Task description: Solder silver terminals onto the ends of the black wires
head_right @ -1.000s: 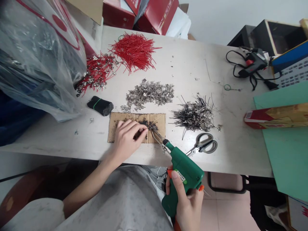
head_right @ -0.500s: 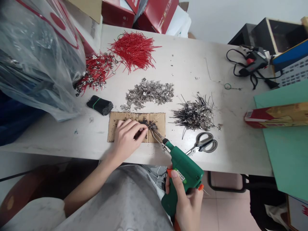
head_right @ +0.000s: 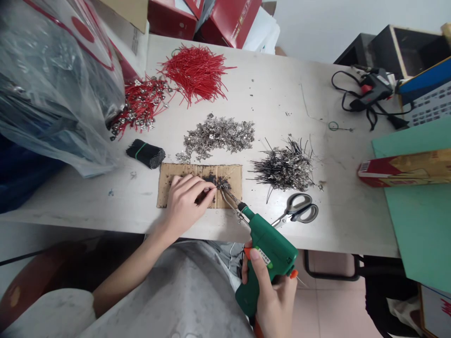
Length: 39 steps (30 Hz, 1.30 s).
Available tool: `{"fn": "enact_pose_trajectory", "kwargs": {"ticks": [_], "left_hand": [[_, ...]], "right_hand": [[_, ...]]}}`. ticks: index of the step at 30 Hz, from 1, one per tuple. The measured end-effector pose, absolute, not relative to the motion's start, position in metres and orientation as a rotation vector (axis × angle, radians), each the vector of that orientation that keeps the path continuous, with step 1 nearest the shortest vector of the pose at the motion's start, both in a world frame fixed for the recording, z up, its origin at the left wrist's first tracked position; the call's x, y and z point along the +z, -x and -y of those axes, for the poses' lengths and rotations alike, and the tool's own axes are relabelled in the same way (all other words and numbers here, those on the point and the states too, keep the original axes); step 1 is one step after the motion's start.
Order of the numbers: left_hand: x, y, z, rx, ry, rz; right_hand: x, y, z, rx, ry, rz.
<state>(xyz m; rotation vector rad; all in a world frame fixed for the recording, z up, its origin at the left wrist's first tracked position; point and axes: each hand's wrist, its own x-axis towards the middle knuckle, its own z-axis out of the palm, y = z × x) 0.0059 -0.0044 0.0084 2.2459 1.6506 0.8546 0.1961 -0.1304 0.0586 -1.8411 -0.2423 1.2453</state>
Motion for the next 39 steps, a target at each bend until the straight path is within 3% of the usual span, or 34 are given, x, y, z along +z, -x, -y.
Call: {"fn": "enact_pose_trajectory", "kwargs": {"ticks": [39], "left_hand": [[0.0073, -0.0059, 0.0041, 0.880, -2.222, -1.631]], "right_hand": [[0.0600, -0.1915, 0.1279, 1.287, 1.746, 0.266]]}}
